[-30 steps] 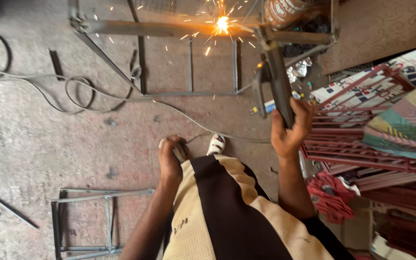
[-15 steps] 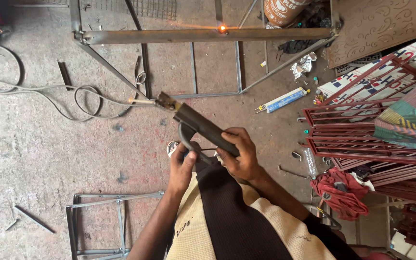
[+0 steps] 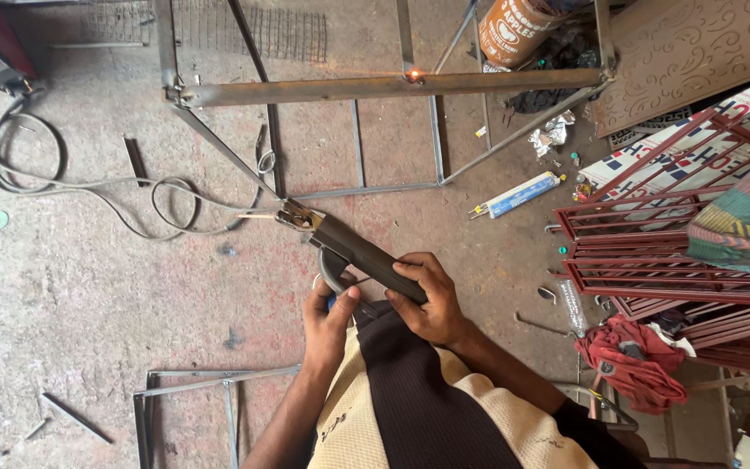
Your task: The person assembles a metal frame by positioning metal bars, measuring with a tape measure, and welding joints with a welding torch. The person repeatedly measures and welds different sections of the frame to secure the bars in place.
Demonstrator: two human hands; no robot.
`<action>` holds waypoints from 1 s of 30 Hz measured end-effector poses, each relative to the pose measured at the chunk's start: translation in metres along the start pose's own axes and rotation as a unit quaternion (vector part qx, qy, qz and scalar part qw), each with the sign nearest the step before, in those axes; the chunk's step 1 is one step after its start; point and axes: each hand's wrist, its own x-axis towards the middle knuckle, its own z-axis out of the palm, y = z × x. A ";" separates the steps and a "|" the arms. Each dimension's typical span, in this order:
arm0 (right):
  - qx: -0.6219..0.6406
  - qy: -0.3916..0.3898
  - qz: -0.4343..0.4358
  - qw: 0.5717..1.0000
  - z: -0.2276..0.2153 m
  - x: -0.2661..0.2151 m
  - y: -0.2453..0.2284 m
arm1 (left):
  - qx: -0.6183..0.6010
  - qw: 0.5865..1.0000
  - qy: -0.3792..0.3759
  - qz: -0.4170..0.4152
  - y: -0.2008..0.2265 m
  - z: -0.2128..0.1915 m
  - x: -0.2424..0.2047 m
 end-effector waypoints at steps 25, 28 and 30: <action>0.134 0.157 0.208 0.956 -0.083 0.111 0.056 | 0.078 0.990 -0.092 0.070 0.068 0.030 0.125; 0.158 0.280 0.192 0.927 -0.162 0.162 0.079 | 0.059 0.991 -0.021 0.115 0.071 0.035 0.165; 0.223 0.336 0.174 0.898 -0.218 0.199 0.088 | 0.023 0.996 0.070 0.046 0.072 0.041 0.191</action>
